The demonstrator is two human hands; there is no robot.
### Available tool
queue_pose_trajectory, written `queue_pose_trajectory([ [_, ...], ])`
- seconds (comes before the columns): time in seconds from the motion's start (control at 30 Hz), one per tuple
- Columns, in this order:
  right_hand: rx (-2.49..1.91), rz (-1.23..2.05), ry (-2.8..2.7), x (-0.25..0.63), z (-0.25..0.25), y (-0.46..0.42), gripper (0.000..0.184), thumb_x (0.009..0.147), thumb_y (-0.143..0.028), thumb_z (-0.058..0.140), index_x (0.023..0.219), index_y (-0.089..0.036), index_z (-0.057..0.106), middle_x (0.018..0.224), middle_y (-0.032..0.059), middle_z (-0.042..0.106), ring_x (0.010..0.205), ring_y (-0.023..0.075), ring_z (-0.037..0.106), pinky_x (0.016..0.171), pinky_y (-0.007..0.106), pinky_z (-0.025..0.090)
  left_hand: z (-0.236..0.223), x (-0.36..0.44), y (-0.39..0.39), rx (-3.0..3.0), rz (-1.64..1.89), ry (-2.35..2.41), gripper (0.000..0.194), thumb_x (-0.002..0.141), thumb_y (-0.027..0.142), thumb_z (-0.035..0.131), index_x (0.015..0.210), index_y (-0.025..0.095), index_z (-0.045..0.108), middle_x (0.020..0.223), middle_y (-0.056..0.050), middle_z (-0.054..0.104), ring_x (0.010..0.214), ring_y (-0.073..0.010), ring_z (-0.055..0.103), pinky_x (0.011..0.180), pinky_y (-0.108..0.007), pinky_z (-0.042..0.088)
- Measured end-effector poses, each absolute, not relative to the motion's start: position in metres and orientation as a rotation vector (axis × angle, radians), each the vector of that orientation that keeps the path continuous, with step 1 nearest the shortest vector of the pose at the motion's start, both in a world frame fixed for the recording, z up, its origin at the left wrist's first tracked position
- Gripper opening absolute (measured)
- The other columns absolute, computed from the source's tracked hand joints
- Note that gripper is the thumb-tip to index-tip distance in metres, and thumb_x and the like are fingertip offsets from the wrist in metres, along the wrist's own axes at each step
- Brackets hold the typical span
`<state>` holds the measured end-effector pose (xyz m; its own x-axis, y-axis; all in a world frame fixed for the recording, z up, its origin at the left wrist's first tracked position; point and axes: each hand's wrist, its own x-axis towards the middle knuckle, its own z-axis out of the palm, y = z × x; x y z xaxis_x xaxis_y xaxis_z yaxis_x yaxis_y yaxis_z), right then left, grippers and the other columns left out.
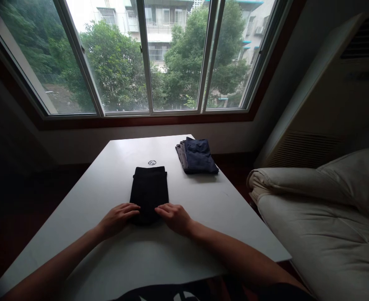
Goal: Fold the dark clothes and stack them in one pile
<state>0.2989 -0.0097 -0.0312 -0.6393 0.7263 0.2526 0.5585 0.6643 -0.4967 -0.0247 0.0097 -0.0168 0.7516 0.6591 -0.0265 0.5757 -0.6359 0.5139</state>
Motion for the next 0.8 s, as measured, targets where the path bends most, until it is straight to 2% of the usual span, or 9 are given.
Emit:
queue_pose_trajectory([
  [0.13,-1.091,0.836,-2.134,0.306,0.013,0.007,0.029,0.100,-0.013,0.051,0.121,-0.022,0.070,0.105,0.0050,0.077,0.091,0.0172,0.074,0.082,0.028,0.059,0.013,-0.022,0.023,2.255,0.457,1.002,0.033,0.096,0.010,0.053,0.119,0.026,0.069,0.115,-0.006,0.075,0.102,-0.0216,0.072,0.089,-0.034,0.059],
  [0.17,-1.121,0.911,-2.045,0.310,0.031,0.014,0.026,0.101,-0.017,0.053,0.120,-0.021,0.070,0.102,0.0045,0.077,0.086,0.0166,0.073,0.081,0.028,0.059,0.030,-0.020,0.028,2.194,0.530,1.026,0.030,0.096,0.012,0.053,0.117,0.025,0.070,0.109,-0.006,0.076,0.097,-0.0207,0.073,0.084,-0.032,0.059],
  [0.23,-1.154,1.024,-1.910,0.319,0.074,0.031,0.023,0.103,-0.024,0.053,0.117,-0.021,0.071,0.086,0.0018,0.074,0.068,0.0132,0.068,0.066,0.025,0.056,0.070,-0.012,0.044,2.097,0.662,1.041,0.024,0.098,0.016,0.055,0.115,0.022,0.070,0.101,-0.006,0.075,0.088,-0.0190,0.072,0.077,-0.029,0.058],
  [0.33,-1.176,1.108,-1.784,0.337,0.139,0.060,0.024,0.102,-0.034,0.057,0.115,-0.019,0.071,0.074,-0.0007,0.067,0.058,0.0111,0.060,0.054,0.022,0.050,0.136,0.007,0.074,2.012,0.792,1.059,0.018,0.098,0.027,0.061,0.110,0.020,0.072,0.090,-0.003,0.074,0.076,-0.0161,0.068,0.070,-0.025,0.054],
  [0.43,-1.175,1.225,-1.723,0.356,0.188,0.092,0.028,0.099,-0.041,0.063,0.116,-0.019,0.070,0.071,-0.0025,0.062,0.055,0.0100,0.056,0.050,0.021,0.047,0.182,0.031,0.107,1.895,0.927,1.092,0.020,0.096,0.036,0.064,0.102,0.019,0.074,0.085,-0.001,0.071,0.076,-0.0162,0.064,0.070,-0.025,0.051],
  [0.53,-1.187,1.339,-1.744,0.375,0.210,0.124,0.032,0.094,-0.044,0.071,0.112,-0.017,0.070,0.069,-0.0033,0.059,0.051,0.0082,0.052,0.045,0.020,0.044,0.192,0.054,0.139,1.796,0.953,1.065,0.025,0.092,0.042,0.068,0.096,0.018,0.073,0.083,-0.001,0.068,0.076,-0.0161,0.062,0.070,-0.026,0.049],
  [0.63,-1.228,1.365,-1.779,0.397,0.208,0.162,0.033,0.089,-0.042,0.077,0.105,-0.014,0.071,0.068,-0.0036,0.057,0.050,0.0064,0.050,0.044,0.018,0.044,0.180,0.080,0.177,1.695,0.916,0.979,0.029,0.089,0.044,0.069,0.092,0.016,0.071,0.080,-0.001,0.065,0.073,-0.0148,0.059,0.068,-0.025,0.047],
  [0.8,-1.323,1.046,-1.785,0.445,0.200,0.244,0.024,0.088,-0.028,0.080,0.103,-0.011,0.070,0.075,-0.0009,0.061,0.064,0.0082,0.059,0.054,0.017,0.053,0.172,0.141,0.267,1.757,0.982,0.984,0.019,0.089,0.031,0.066,0.086,0.012,0.068,0.071,0.001,0.056,0.069,-0.0125,0.054,0.069,-0.026,0.045],
])
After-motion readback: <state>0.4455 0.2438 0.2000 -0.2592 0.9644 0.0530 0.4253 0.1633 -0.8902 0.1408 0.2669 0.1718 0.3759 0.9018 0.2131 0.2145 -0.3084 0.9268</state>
